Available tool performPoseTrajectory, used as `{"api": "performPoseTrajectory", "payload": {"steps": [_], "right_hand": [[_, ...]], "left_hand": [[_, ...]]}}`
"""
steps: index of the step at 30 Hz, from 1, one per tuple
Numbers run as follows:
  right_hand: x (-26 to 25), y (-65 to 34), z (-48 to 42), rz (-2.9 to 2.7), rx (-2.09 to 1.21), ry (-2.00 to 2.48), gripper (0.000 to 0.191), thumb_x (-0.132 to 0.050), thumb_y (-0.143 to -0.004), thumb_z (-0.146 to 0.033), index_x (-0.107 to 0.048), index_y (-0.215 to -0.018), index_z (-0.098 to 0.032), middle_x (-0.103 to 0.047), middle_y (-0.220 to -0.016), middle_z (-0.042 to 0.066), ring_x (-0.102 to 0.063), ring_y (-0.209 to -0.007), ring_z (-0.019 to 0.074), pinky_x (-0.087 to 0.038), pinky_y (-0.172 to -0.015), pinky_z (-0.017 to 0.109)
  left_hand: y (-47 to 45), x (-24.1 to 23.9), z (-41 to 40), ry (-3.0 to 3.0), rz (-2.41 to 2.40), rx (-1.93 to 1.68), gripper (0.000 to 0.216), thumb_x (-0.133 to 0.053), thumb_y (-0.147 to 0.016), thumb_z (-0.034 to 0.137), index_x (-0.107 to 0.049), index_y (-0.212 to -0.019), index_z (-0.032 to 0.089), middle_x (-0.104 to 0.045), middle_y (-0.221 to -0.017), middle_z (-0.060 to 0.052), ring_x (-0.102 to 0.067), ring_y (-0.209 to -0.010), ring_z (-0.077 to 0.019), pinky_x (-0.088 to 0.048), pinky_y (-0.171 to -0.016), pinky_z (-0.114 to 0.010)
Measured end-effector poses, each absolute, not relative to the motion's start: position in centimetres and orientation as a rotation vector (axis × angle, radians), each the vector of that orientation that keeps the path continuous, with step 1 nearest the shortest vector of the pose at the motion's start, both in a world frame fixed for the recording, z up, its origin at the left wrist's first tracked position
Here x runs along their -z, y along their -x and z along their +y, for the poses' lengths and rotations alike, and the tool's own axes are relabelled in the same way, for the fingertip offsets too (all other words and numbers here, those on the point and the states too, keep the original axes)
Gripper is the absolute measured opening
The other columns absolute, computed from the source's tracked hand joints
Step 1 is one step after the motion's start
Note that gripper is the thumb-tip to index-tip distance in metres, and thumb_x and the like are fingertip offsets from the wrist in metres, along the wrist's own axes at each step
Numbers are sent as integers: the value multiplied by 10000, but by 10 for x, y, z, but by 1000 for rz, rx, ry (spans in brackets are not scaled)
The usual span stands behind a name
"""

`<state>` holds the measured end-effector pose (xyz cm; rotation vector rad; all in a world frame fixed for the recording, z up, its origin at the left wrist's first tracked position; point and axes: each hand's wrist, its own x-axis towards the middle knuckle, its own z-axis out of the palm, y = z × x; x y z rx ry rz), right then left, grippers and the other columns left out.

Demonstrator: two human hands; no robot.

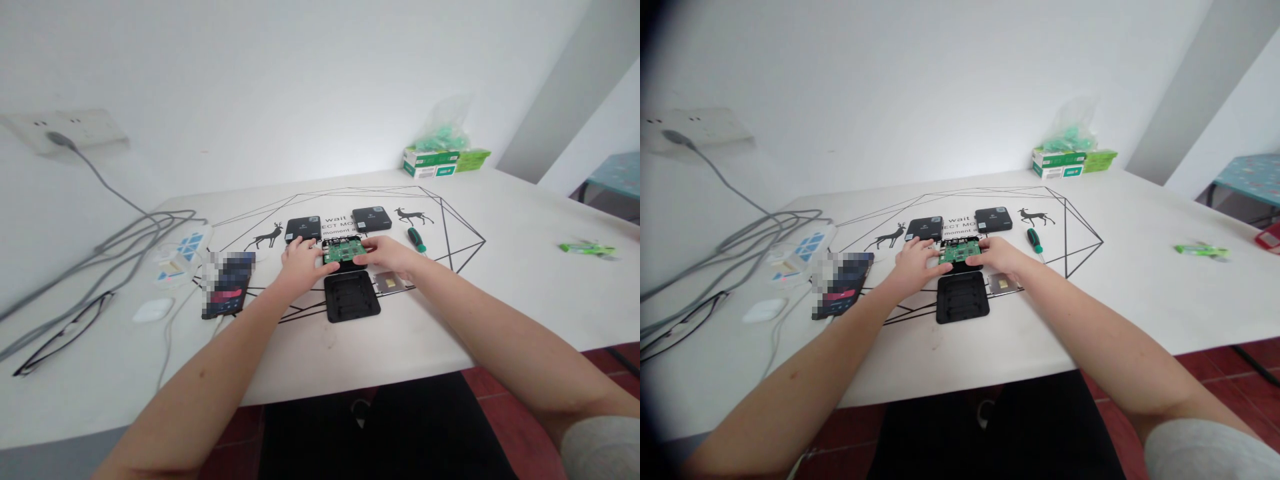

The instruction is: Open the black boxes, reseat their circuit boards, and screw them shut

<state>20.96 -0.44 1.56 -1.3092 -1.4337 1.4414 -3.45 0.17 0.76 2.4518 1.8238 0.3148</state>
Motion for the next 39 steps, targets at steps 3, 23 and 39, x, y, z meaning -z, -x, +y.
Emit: {"api": "performPoseTrajectory", "payload": {"steps": [3, 23, 39], "right_hand": [[-15, -210, -4, -1445, -1412, 1344, 390, -946, -656, -230, -822, -1017, -149, -838, -995, 69, -736, -938, 211, -561, -984, 355], [-14, -210, -3, -1648, -1194, 1498, 311, -865, -793, -248, -799, -1066, -116, -818, -940, 73, -699, -816, 187, -522, -791, 292], [-13, -210, -1, -2009, -669, 1680, 340, -870, -835, -360, -797, -1113, -179, -821, -1061, 91, -743, -955, 235, -524, -824, 299]], "left_hand": [[34, -6, 0, -2499, 1841, -310, 494, -690, -972, 655, -805, -1245, 260, -556, -1622, -116, -335, -1571, -457, -343, -1222, -645], [26, -18, -5, -2466, 1826, -195, 330, -655, -1034, 444, -787, -1243, 226, -718, -1405, -125, -594, -1369, -379, -438, -1161, -545], [27, -20, -4, -2360, 1850, -294, 391, -705, -918, 498, -824, -1171, 225, -815, -1197, -107, -690, -1240, -381, -502, -1092, -502]]}}
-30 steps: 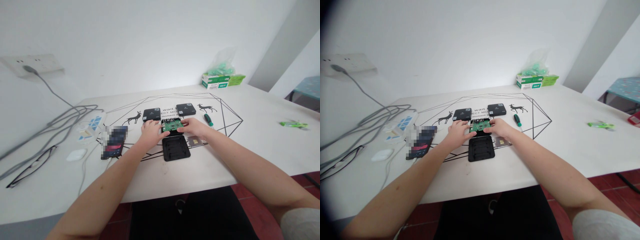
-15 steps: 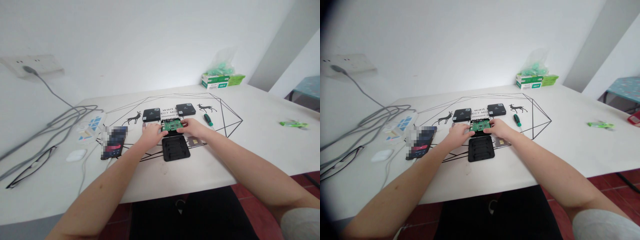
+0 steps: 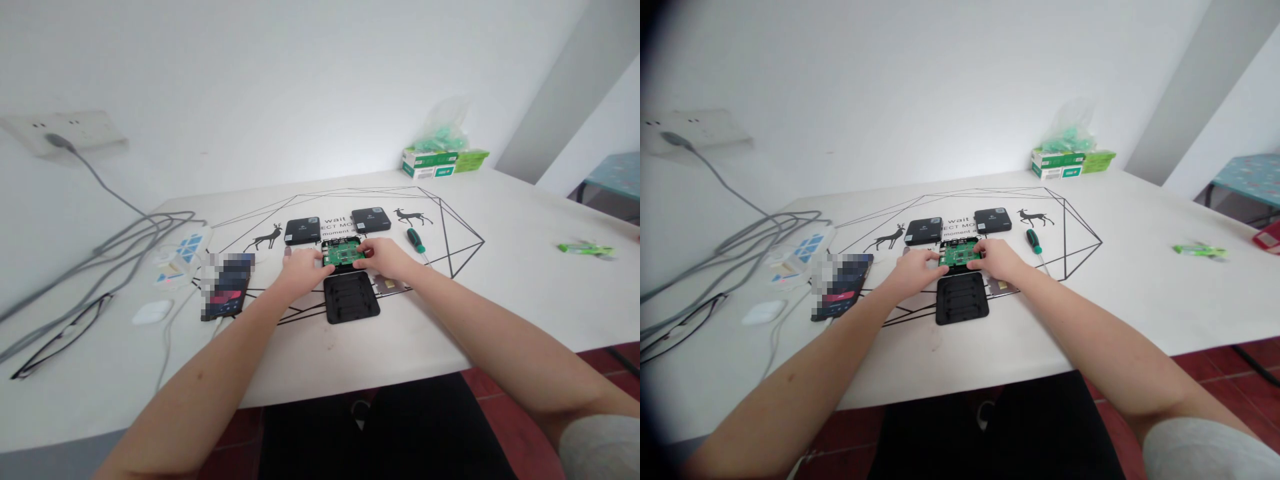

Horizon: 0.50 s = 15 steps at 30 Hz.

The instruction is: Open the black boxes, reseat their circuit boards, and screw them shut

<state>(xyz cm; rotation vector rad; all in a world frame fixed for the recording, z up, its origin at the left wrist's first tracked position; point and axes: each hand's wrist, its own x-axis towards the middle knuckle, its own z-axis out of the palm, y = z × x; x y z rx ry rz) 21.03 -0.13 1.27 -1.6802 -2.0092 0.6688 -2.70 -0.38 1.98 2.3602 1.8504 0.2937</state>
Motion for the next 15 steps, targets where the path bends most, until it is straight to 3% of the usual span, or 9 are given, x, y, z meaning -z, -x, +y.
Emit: {"api": "performPoseTrajectory", "payload": {"steps": [7, 15], "right_hand": [[-15, -212, 0, -2122, -567, 1635, 255, -822, -872, -348, -836, -1063, -181, -827, -1028, 108, -745, -971, 269, -516, -837, 336], [-21, -213, -4, -2138, -586, 1659, 286, -789, -887, -291, -863, -1144, -190, -850, -967, 88, -759, -854, 245, -523, -828, 316]], "left_hand": [[24, -23, -8, -2370, 1855, -272, 353, -646, -950, 433, -809, -1181, 222, -801, -1245, -94, -687, -1257, -366, -473, -1129, -501], [27, -19, -7, -2228, 1795, -381, 363, -694, -927, 400, -752, -1203, 171, -806, -1178, -112, -757, -1070, -293, -573, -960, -381]]}}
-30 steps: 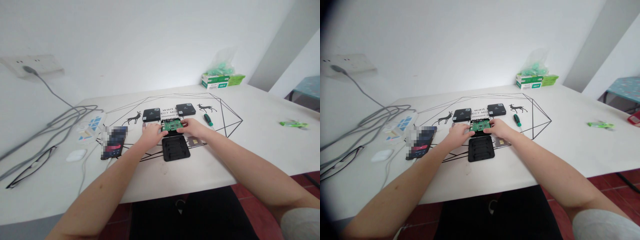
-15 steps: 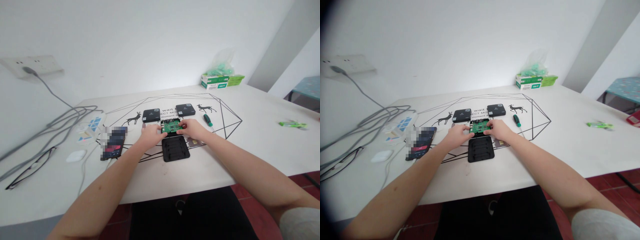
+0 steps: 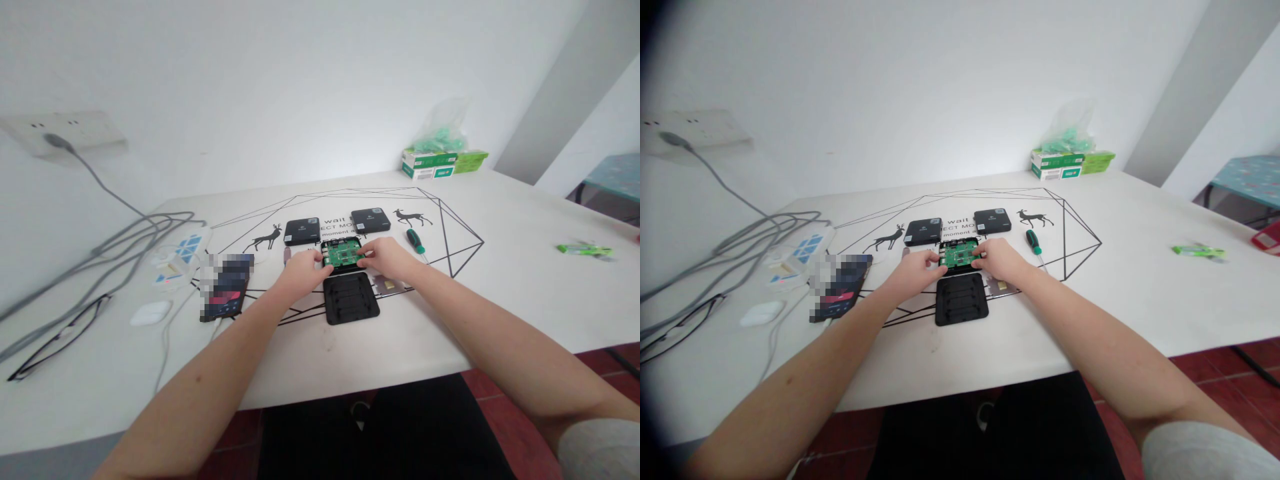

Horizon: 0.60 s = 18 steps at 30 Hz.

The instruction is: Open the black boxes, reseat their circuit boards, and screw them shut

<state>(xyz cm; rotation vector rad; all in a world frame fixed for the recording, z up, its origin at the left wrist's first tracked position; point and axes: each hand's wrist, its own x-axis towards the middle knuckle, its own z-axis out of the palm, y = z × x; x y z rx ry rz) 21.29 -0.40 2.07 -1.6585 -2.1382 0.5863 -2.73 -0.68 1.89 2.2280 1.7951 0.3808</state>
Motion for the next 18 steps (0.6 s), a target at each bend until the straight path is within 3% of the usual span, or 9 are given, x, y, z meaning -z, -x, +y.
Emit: {"api": "performPoseTrajectory", "payload": {"steps": [4, 8, 11, 15, 18], "right_hand": [[-20, -215, -4, -2204, -547, 1602, 267, -753, -902, -279, -870, -1121, -180, -852, -1001, 99, -738, -872, 239, -500, -819, 307], [-17, -216, -1, -2259, -562, 1549, 200, -719, -917, -275, -879, -985, -176, -832, -894, 66, -674, -764, 185, -446, -732, 281], [-16, -215, 0, -2305, -560, 1533, 216, -690, -933, -295, -861, -895, -169, -801, -816, 52, -644, -722, 175, -413, -696, 286], [-25, -222, 0, -2276, -526, 1617, 168, -730, -908, -299, -810, -998, -180, -804, -957, 78, -677, -811, 202, -426, -731, 291], [-37, -237, -4, -2436, -570, 1722, 301, -845, -805, -393, -738, -1001, -192, -766, -949, 83, -668, -839, 235, -410, -687, 301]], "left_hand": [[30, -15, -6, -2208, 1681, -491, 437, -686, -911, 345, -706, -1325, 204, -816, -1151, -68, -769, -1028, -259, -587, -957, -359], [29, -14, -5, -2366, 1604, -452, 299, -603, -941, 344, -826, -1105, 230, -821, -1162, -61, -760, -1059, -280, -585, -995, -372], [29, -15, -5, -2425, 1614, -405, 332, -578, -950, 350, -848, -1091, 219, -826, -1104, -76, -760, -1059, -292, -582, -998, -373], [31, -15, -4, -2463, 1592, -366, 362, -563, -963, 350, -829, -1160, 203, -812, -1171, -93, -739, -1116, -293, -568, -1003, -379], [34, -15, -3, -2464, 1628, -420, 388, -557, -975, 344, -784, -1256, 203, -781, -1269, -105, -704, -1176, -295, -543, -1042, -412]]}}
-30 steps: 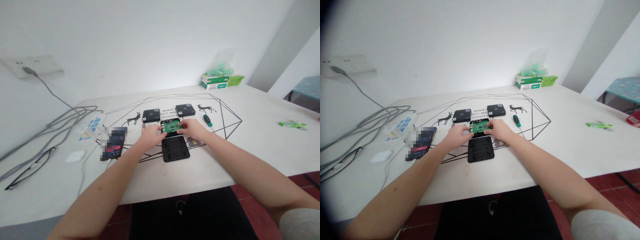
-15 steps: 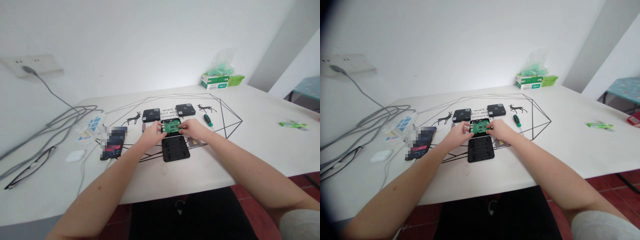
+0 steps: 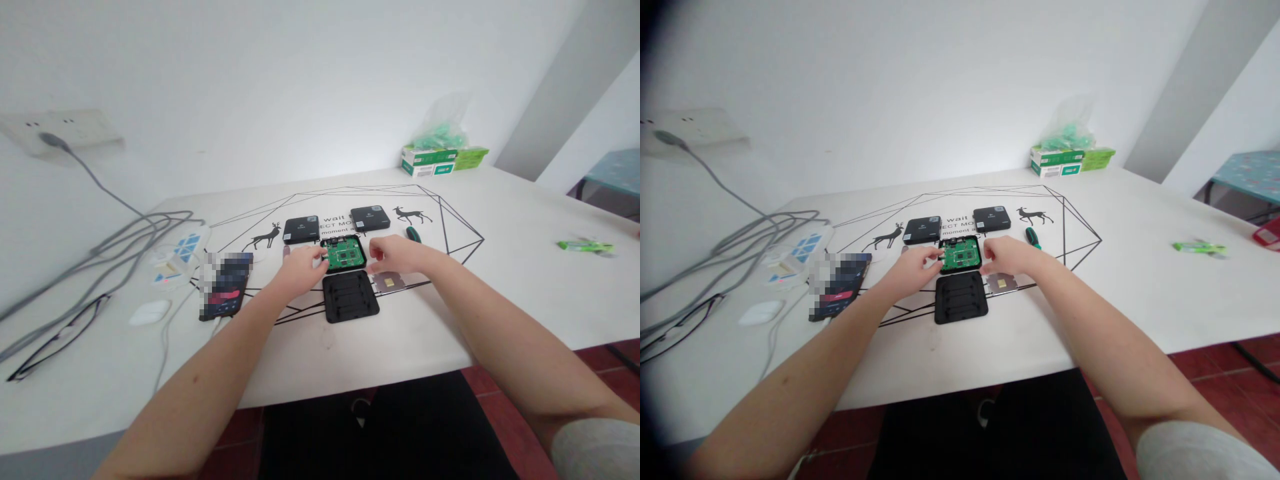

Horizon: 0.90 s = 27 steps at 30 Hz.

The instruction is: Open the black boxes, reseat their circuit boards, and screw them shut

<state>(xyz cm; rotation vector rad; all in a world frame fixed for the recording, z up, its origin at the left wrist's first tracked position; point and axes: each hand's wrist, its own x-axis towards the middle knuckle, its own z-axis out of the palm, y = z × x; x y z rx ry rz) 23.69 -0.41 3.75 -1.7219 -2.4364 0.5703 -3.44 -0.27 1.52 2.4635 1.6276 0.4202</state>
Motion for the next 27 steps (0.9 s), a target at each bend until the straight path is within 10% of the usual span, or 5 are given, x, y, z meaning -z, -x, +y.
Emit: {"api": "performPoseTrajectory", "payload": {"steps": [4, 15, 27], "right_hand": [[-48, -253, -10, -2665, -747, 1720, 561, -983, -568, -433, -683, -994, -223, -722, -1089, 72, -676, -917, 257, -438, -701, 294], [-53, -251, -17, -2665, -836, 1746, 460, -920, -610, -289, -571, -907, -252, -690, -831, -3, -642, -775, 229, -384, -619, 315], [-60, -253, -22, -2670, -674, 1545, 460, -825, -671, -228, -676, -1104, -193, -730, -946, 58, -643, -811, 216, -448, -701, 300]], "left_hand": [[43, -21, -2, -2557, 1706, -447, 395, -571, -987, 408, -767, -1268, 210, -716, -1347, -129, -591, -1320, -344, -446, -1164, -506], [53, -31, -10, -2627, 1194, 185, 1294, -898, -704, 710, -244, -1741, 296, -52, -1826, -146, -59, -1683, -419, -211, -1318, -546], [49, -22, -8, -2679, 1229, 162, 1129, -821, -800, 746, -363, -1706, 253, -166, -1810, -165, -125, -1674, -428, -201, -1325, -548]]}}
